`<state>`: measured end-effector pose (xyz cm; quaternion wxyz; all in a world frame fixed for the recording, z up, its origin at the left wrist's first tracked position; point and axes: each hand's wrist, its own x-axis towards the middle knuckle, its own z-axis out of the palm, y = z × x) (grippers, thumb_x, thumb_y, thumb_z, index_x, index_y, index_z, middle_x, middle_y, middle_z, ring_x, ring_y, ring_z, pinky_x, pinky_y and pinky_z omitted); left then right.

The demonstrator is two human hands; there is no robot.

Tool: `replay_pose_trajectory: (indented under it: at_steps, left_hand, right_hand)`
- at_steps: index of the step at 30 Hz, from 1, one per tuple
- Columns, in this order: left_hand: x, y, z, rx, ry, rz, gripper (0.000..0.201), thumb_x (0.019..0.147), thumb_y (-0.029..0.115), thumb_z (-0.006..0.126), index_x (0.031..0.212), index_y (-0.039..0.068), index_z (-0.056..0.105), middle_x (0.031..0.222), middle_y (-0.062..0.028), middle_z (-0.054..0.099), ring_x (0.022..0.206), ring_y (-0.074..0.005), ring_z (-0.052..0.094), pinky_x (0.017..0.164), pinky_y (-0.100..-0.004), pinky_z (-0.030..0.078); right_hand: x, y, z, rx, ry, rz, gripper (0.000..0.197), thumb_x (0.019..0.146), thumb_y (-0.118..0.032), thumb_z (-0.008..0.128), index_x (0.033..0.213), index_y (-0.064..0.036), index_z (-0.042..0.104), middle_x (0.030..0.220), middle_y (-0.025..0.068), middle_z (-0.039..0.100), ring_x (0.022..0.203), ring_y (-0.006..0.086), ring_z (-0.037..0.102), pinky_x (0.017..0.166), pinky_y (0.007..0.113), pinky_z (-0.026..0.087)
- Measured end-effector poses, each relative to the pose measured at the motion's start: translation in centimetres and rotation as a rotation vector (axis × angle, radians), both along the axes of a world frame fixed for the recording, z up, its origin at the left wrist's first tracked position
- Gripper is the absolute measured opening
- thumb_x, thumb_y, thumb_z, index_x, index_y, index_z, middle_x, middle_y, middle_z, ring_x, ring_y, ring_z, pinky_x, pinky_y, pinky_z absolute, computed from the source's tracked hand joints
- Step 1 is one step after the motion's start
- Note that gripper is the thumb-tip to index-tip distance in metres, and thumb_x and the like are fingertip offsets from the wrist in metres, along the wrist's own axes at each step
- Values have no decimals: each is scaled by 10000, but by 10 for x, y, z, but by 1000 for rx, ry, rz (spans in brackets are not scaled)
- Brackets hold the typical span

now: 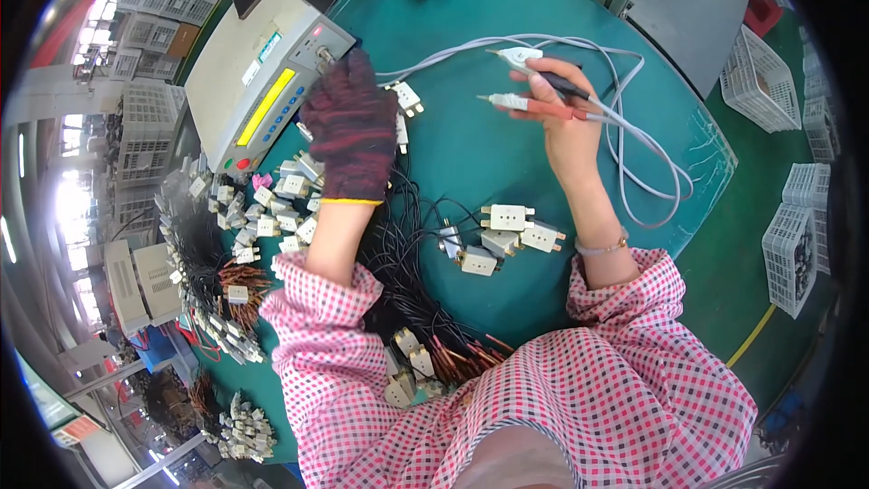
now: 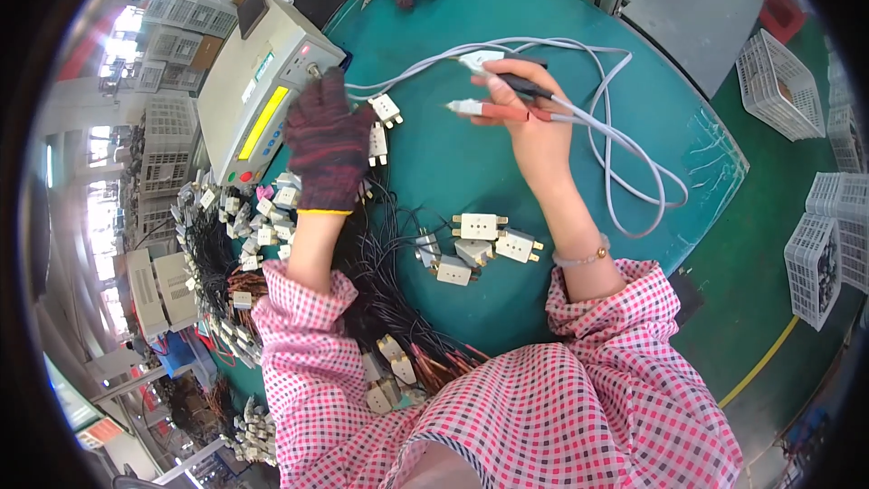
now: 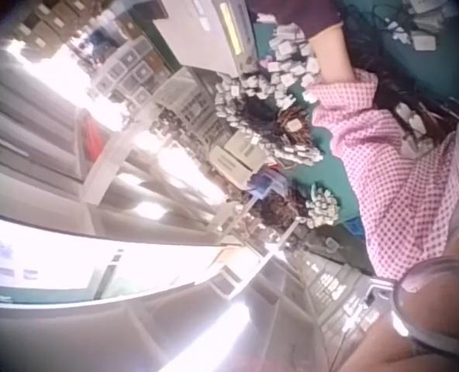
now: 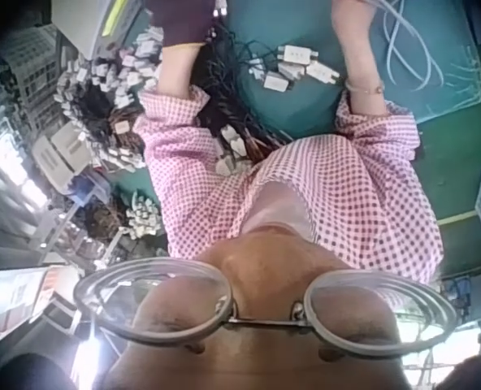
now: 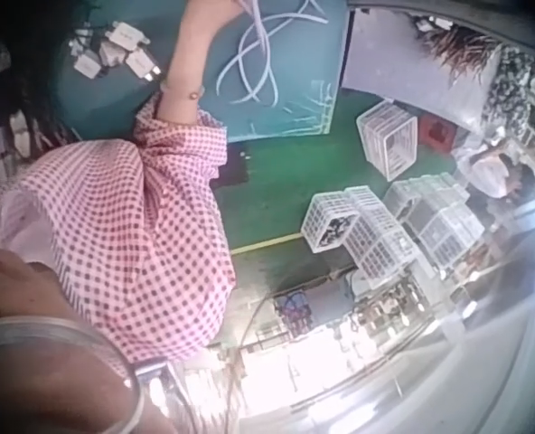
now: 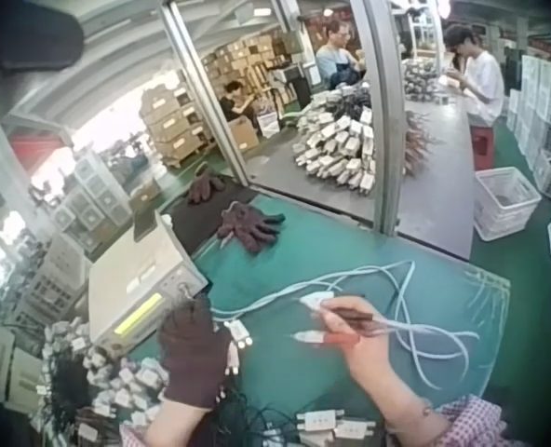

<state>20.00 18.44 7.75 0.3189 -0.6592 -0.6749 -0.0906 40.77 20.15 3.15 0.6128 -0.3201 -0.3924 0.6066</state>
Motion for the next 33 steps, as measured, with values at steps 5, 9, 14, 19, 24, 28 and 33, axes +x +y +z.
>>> replay_pose_trajectory:
  at_steps: [5,9,14,19,24,28,33]
  left_hand:
    - [65,-36,5,-775,-444,-817,354,765,262,642,1055,71,570,1068,-130,551,940,-285,549,783,-381,456]
    - [69,-44,-4,-1007,-573,-929,320,774,219,644,1050,73,576,1028,-113,565,892,-277,574,757,-365,466]
    - [34,-18,-2,-1030,-1700,-289,246,835,230,623,1004,67,551,766,-41,589,651,-129,575,607,-276,463]
    - [31,-26,-25,-681,-1890,-56,302,866,303,570,1065,79,529,804,-45,588,685,-128,574,625,-269,472]
    - [13,-28,-49,-444,-1545,-331,312,876,140,470,1169,35,465,1050,-143,533,942,-235,548,795,-327,447]
    - [15,-31,-48,-386,-1019,-351,425,784,-39,502,1197,22,421,1074,-165,534,961,-290,578,806,-346,467]
    - [15,-33,-44,-404,-1014,-368,459,768,-56,451,1224,-1,432,1181,-206,474,1098,-336,480,945,-385,384]
  right_hand:
    - [7,5,-11,-36,-74,-124,196,887,-102,549,1053,2,551,942,177,629,736,254,662,569,272,538]
    - [12,5,-7,-45,-57,-138,195,891,-106,545,1049,8,552,948,177,630,722,260,665,564,267,535]
    - [10,3,-6,-76,-47,-62,188,877,-103,567,1037,-5,560,939,154,628,732,231,661,559,267,543]
    - [-21,-17,-8,-98,-15,236,158,870,-88,578,1009,-11,578,887,115,639,670,150,632,552,235,522]
    - [-34,-32,6,-145,-80,286,118,866,-39,572,980,-12,591,821,58,617,668,92,592,564,202,503]
    - [-36,-34,5,-91,-139,253,133,859,6,555,985,-10,594,823,41,594,725,71,574,615,227,544]
    - [-36,-33,-4,23,-297,210,144,853,8,558,990,-14,599,836,48,597,741,76,575,632,242,559]
